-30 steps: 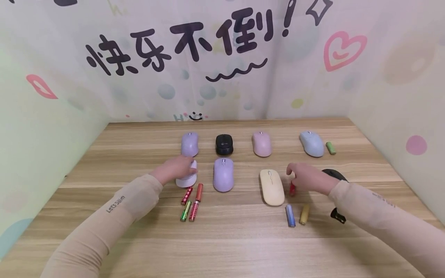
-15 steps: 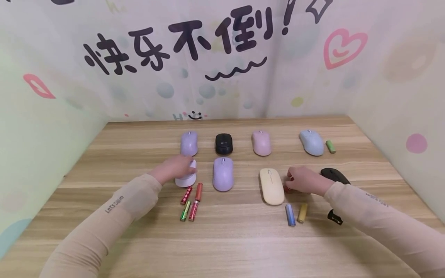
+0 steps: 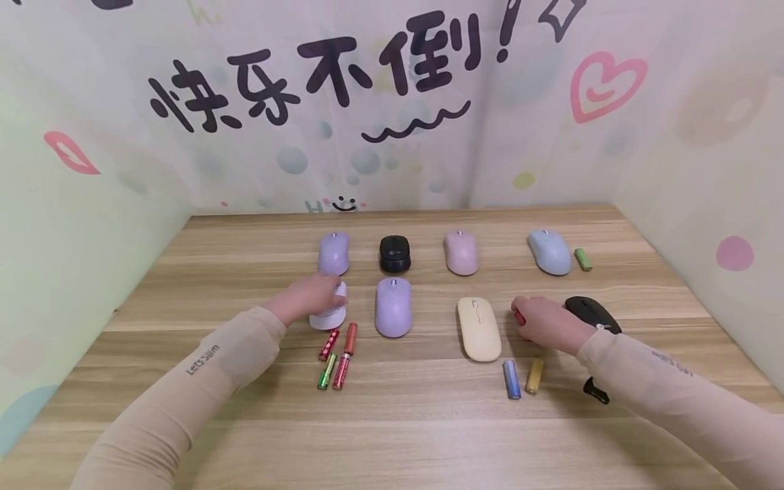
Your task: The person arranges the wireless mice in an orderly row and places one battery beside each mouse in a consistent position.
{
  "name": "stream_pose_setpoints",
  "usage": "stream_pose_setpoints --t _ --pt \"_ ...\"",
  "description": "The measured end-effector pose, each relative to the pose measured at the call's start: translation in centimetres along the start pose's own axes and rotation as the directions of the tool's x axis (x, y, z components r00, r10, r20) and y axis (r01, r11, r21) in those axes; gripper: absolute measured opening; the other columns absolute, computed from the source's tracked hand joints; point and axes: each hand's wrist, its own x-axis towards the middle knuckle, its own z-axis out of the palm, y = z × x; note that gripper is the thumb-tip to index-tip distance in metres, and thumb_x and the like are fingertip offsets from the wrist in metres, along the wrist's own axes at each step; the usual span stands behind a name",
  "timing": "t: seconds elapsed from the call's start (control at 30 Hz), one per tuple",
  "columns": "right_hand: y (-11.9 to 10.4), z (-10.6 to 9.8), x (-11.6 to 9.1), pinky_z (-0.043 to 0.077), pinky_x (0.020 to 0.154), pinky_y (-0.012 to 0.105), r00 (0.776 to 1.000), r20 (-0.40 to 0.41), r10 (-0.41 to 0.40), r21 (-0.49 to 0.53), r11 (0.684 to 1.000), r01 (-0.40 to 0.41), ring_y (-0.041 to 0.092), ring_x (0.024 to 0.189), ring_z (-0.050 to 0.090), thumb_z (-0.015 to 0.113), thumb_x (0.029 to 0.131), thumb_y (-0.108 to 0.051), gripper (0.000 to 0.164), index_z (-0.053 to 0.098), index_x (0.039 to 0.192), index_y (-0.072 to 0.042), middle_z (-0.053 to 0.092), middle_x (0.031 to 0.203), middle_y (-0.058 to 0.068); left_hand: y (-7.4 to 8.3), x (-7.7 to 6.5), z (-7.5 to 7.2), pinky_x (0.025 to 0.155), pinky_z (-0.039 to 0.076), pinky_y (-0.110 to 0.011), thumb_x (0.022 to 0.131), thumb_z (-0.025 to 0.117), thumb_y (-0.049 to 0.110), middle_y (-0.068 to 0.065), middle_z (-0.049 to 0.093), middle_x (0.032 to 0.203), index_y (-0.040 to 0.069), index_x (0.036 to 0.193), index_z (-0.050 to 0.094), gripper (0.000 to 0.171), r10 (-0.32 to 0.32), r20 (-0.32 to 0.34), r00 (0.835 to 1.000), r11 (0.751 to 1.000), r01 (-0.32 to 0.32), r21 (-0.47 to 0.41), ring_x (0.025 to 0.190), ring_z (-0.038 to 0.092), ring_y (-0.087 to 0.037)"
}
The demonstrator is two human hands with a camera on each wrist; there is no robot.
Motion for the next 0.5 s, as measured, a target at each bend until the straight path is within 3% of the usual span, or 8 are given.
stream_pose_setpoints --t 0.5 --pt "0.03 -0.29 0.26 0.040 0.051 0.026 1.000 0.015 0.000 0.031 1.000 0.000 0.016 0.058 0.047 0.053 0.079 0.003 0.020 0.050 0.099 0.006 0.050 0.069 0.007 0.16 -0.23 -0.23 0.084 0.047 -0.043 0.092 0.053 0.028 -0.023 0.057 0.115 -0.005 0.123 0.048 0.045 -0.010 0.014 1.000 1.000 0.010 -0.005 0.104 0.056 -0.033"
